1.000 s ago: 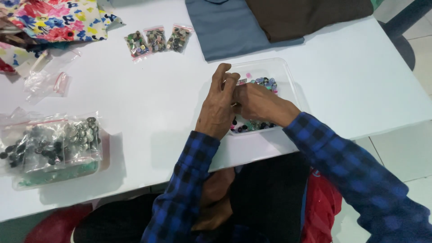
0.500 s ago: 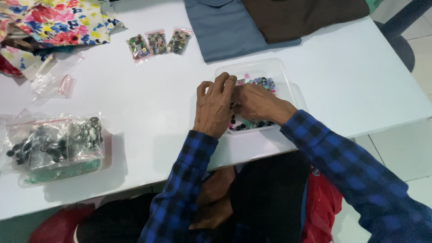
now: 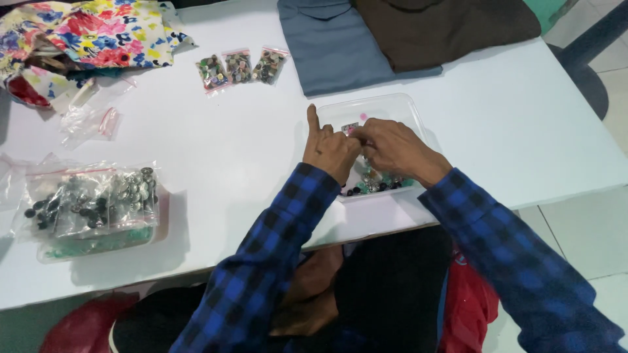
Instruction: Counting and placing small black buttons into small plastic bags for packaging
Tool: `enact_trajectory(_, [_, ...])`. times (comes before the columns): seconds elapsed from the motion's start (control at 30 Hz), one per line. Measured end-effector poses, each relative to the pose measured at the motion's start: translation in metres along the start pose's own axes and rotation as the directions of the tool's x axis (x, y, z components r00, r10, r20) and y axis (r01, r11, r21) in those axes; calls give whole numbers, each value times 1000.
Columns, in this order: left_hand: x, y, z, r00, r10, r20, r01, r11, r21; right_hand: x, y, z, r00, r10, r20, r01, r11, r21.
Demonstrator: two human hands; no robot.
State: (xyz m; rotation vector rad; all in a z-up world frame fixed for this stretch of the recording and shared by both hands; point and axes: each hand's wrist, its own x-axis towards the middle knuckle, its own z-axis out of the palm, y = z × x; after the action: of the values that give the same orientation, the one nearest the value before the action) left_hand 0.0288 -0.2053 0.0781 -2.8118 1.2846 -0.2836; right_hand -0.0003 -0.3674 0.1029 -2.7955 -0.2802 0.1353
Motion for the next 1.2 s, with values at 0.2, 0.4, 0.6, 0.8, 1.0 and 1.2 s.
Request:
enact_trajectory(0.2, [9, 10, 18, 999, -25, 43, 25, 1000, -2, 7, 17, 19, 994, -16, -104, 30, 990, 139])
enact_trajectory(0.4, [8, -2, 19, 997, 32, 69, -28, 998, -62, -3, 0, 2, 989, 38, -146, -10, 982, 189])
enact_trajectory(0.6, [5, -9, -4, 980, 83, 178, -53, 985, -166, -4, 2, 5, 991, 56, -119, -35, 985, 171])
enact_trajectory(0.8, [8, 3, 2, 983, 34, 181, -21, 997, -74, -5, -13, -3, 995, 49, -83, -29, 975, 219])
enact_trajectory(1.0, [4, 1, -3, 991, 25, 131, -14, 997, -79, -5, -17, 1, 995, 89, -44, -75, 962, 264])
enact_trajectory(1.2, [7, -1, 11, 994, 11, 110, 5, 990, -141, 2, 1, 9, 990, -10, -141, 37, 981, 190])
